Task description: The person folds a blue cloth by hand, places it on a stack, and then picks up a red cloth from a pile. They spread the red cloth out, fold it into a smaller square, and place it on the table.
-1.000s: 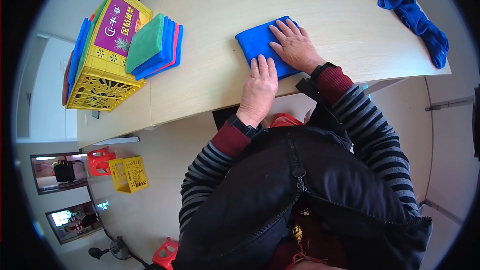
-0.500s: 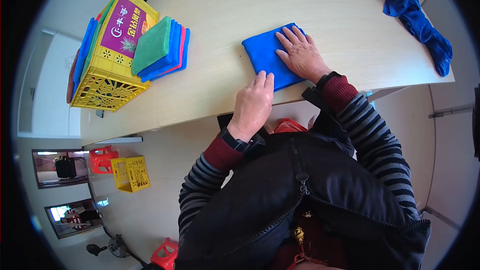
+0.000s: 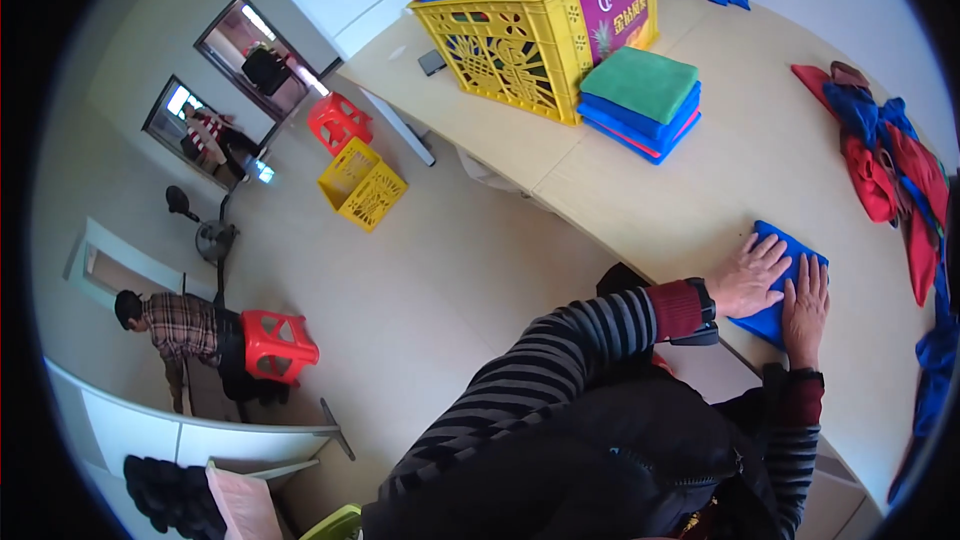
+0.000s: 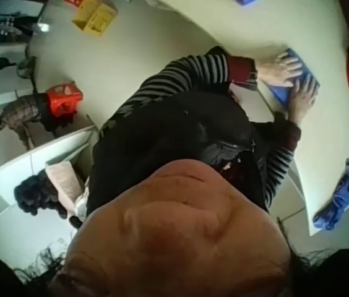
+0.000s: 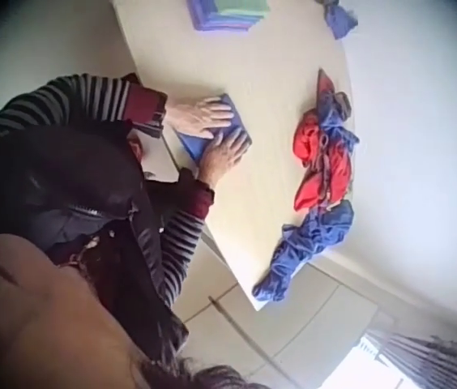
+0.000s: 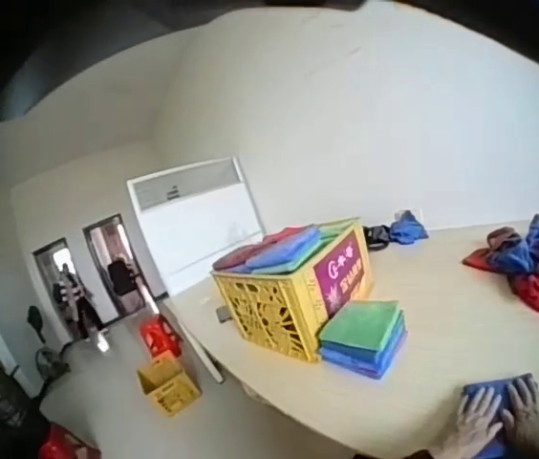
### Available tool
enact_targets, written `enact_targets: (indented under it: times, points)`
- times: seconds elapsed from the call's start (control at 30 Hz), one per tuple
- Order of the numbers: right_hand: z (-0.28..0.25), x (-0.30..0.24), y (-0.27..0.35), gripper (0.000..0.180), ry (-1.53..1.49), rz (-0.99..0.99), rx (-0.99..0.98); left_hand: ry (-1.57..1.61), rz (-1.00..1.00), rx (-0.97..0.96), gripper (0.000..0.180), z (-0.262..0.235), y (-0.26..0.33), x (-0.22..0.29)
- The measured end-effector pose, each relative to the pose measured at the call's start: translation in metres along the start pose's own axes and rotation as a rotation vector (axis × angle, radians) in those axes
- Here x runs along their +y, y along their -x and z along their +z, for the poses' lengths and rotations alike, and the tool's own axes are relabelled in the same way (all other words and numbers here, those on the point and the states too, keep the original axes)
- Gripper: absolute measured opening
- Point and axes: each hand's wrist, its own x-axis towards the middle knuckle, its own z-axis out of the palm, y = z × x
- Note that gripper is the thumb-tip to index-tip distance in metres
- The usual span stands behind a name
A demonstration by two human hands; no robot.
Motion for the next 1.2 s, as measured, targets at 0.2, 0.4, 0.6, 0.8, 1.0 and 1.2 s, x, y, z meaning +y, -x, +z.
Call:
enact_targets:
  times: [0.2, 0.4, 0.6, 0.8, 1.0, 1.2]
  points:
    - [0.013, 0.004, -0.009, 0.057, 0.015, -0.064, 0.024, -0.019, -0.019, 0.032, 0.071, -0.006, 0.011, -0.003]
    - [0.011, 0.01, -0.007, 0.056, 0.013, -0.028, 0.01, 0.037, -0.009, -0.023, 0.072, -0.011, 0.027, 0.005]
    - [0.01, 0.002, -0.011, 0.056, -0.002, -0.004, -0.025, 0.088, -0.037, -0.012, 0.07, -0.011, 0.041, 0.004]
    - [0.01, 0.002, -0.011, 0.057, -0.006, -0.003, -0.022, 0.078, -0.012, 0.033, 0.065, -0.019, 0.046, 0.005]
    - [0.012, -0.002, -0.015, 0.057, -0.027, -0.024, -0.016, 0.054, -0.008, 0.049, 0.063, -0.02, 0.048, 0.004]
    - [0.021, 0.007, -0.014, 0.057, -0.033, -0.037, 0.028, 0.046, -0.004, 0.026, 0.063, -0.022, 0.048, 0.005]
